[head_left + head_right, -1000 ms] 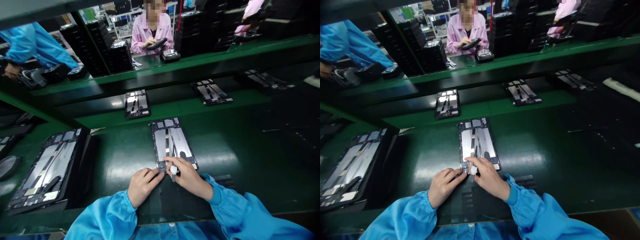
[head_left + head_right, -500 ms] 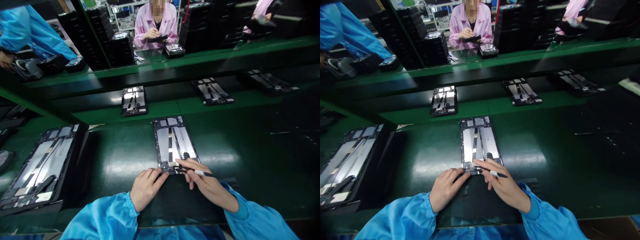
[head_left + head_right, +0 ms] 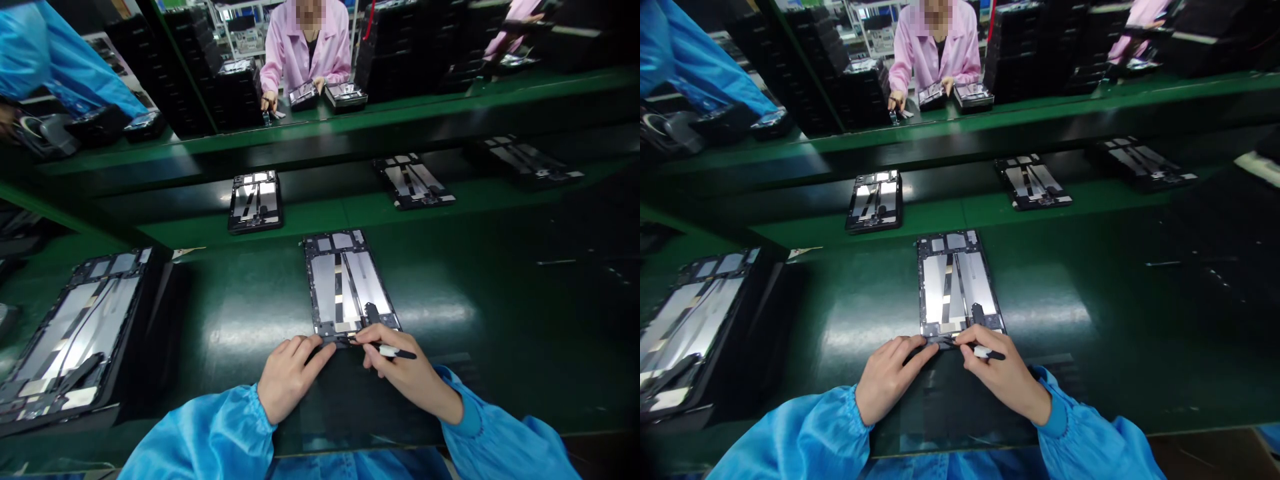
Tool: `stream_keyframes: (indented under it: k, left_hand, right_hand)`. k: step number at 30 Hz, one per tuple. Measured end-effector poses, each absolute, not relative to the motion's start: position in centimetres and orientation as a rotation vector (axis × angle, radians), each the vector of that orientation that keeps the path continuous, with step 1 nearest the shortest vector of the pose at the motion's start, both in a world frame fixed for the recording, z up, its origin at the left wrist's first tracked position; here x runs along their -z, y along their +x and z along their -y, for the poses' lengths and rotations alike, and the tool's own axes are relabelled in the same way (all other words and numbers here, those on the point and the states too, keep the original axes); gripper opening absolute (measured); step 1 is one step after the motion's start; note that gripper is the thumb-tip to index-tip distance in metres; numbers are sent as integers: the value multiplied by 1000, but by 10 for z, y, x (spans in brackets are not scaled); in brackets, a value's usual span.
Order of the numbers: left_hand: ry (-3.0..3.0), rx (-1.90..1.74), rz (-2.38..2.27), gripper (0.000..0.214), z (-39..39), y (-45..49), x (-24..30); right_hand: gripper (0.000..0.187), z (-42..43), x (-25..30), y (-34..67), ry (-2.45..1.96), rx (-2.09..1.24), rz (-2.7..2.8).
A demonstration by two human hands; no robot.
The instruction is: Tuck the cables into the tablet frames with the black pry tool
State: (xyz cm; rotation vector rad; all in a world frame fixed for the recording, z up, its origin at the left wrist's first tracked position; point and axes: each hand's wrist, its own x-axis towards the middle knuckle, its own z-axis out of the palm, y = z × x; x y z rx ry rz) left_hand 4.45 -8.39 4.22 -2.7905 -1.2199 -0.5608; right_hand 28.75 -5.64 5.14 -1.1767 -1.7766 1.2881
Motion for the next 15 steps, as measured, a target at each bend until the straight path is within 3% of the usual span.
stream_keyframes:
  k: [6,15]
  left_hand:
    - [-2852,536,1204,34,84,35,-40]
    - [-2875,602,1142,32,81,27,-42]
  right_hand:
    - [18,58,-49,296,-1275,-1340,1661]
    - [18,58,-61,278,-1081,-1402,1833]
